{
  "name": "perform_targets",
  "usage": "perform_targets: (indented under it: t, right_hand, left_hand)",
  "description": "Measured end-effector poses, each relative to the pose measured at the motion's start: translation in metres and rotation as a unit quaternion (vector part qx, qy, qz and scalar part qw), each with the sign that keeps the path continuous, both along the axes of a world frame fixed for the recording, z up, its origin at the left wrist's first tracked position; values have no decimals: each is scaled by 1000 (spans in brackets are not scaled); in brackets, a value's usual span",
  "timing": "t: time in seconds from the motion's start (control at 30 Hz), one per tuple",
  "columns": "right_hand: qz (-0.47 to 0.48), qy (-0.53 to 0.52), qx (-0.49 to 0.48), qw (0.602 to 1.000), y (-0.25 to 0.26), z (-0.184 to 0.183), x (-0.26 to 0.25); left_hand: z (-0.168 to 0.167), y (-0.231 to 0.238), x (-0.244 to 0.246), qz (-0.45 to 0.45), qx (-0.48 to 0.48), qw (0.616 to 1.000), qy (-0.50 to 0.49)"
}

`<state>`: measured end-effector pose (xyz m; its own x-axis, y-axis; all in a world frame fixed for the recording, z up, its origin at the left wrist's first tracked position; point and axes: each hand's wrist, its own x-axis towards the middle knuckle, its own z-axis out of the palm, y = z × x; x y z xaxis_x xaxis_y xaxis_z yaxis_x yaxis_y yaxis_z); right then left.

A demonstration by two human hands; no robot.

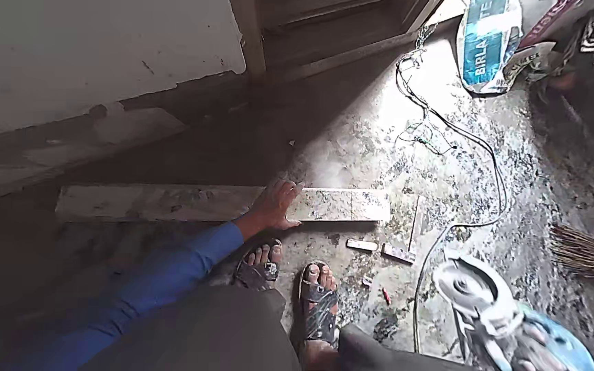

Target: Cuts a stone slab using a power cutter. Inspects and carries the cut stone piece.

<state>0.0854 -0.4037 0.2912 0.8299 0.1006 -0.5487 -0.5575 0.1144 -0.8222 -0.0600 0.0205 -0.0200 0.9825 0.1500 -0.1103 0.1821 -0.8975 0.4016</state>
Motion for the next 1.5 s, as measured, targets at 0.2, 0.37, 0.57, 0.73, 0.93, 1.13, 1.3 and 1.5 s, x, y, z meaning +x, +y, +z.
perform_targets:
  t: [0.2,0.37,0.57,0.73,0.93,1.13,1.3,1.5]
  right_hand:
    - [207,-46,195,958,80,-108,87]
    - [246,-251,-53,935,154,-151,90]
    - [282,-299,-99,906,176,-174,93]
    - [263,-290,-128,911,180,-178,90]
    - [270,-283,-107,914,174,-182,88]
    - [270,-283,-132,911,174,-192,83]
    - [281,-292,-153,902,175,-193,81]
    - [276,-280,-144,908,172,-195,85]
  left_hand:
    - [-7,1,-2,4,17,999,-36]
    - [-12,1,-2,9,25,998,-62]
    - [-11,0,-3,7,33,998,-50]
    - [-12,0,-3,11,27,998,-48]
    - [-14,-1,-3,11,21,998,-55]
    - [-10,-1,-4,12,18,998,-54]
    - [-9,-1,-4,11,17,998,-54]
    - [-11,-1,-4,10,19,998,-52]
